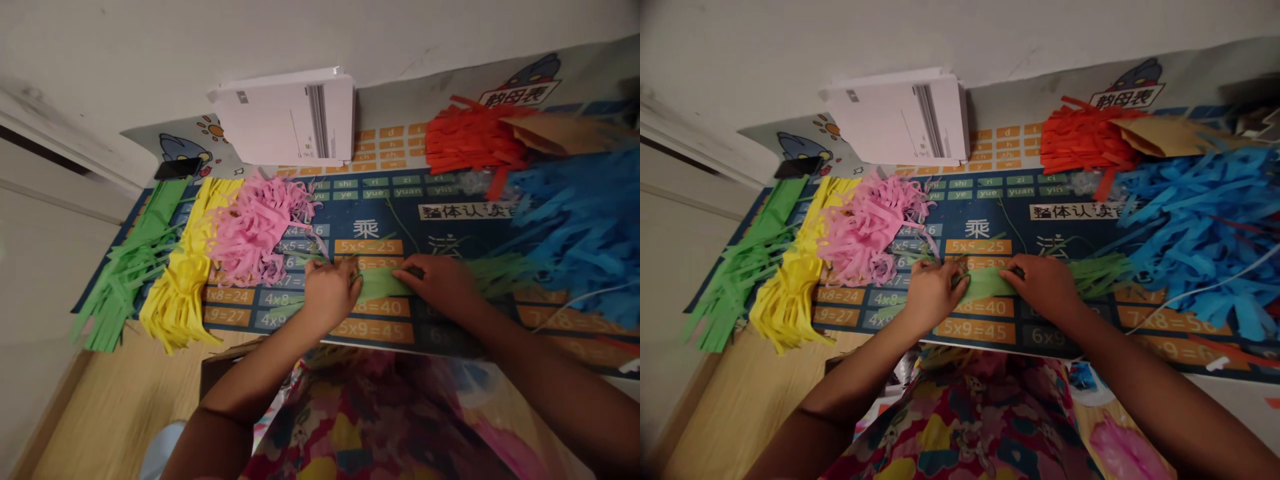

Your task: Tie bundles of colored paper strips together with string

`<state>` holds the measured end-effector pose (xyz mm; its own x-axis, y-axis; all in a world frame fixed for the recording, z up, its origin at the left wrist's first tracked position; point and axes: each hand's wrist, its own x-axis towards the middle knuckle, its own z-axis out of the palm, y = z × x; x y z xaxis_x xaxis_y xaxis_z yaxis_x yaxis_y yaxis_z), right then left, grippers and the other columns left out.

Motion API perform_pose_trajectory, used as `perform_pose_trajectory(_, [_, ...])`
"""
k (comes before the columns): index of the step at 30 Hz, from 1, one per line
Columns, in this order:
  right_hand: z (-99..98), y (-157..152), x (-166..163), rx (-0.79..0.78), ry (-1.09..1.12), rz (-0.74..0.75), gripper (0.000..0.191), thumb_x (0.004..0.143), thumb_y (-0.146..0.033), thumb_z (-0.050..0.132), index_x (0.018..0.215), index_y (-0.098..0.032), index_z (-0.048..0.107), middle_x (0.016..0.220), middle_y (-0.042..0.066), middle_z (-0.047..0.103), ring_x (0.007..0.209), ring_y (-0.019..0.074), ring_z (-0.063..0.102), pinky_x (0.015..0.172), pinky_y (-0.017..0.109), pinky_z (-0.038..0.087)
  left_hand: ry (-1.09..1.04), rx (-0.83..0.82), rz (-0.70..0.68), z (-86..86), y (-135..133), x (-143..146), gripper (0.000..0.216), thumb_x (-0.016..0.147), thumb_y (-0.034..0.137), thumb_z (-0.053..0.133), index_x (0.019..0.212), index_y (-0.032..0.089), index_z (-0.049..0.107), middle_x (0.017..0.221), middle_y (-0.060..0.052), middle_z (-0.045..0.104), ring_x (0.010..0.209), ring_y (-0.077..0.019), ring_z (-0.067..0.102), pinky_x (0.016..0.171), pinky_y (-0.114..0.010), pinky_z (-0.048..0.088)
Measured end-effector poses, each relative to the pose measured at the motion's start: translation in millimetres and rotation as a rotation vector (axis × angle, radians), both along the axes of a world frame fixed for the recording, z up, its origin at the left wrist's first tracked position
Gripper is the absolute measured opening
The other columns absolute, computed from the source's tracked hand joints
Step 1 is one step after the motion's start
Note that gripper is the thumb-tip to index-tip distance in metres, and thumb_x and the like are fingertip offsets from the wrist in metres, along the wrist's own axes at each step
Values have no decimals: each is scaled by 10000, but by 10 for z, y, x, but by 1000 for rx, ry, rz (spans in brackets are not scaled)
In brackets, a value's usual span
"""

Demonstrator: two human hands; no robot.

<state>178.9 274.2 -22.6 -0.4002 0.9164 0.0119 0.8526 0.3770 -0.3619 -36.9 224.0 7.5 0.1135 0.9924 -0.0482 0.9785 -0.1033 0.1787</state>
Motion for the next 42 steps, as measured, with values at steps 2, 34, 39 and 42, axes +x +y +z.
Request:
perform_pose_trajectory(2, [-20,11,0,0,-9,-43,215,862,-450,644,822,-245,697,788,9,740,686,210,645,581,297,331,30,116,-27,25,4,-10,204,890,326,625,1035,185,647,995,-107,713,976,-295,624,889,-468,389])
perform_pose_trajectory(34, [141,-173,122,620,-85,415,171,937,-151,515,863,-199,661,882,39,721,902,223,548,820,391,263,-85,388,-508,-171,-60,-230,130,943,180,545,946,215,670,915,-25,780,776,-177,720,1203,-597,158])
perform_pose_trajectory(39, [41,-151,272,662,-34,504,226,968,-155,498,899,-231,699,918,9,738,951,214,551,846,389,267,-163,353,-516,-188,-123,-244,169,967,203,538,973,251,699,1010,-2,774,948,-171,710,1219,-560,98])
perform_pose_trajectory(42, [-40,-111,327,547,78,496,255,975,-221,525,829,-252,731,867,3,740,870,197,572,812,378,275,-121,322,-490,-193,-167,-255,173,965,231,545,980,253,716,962,-16,763,1001,-198,680,1190,-556,154])
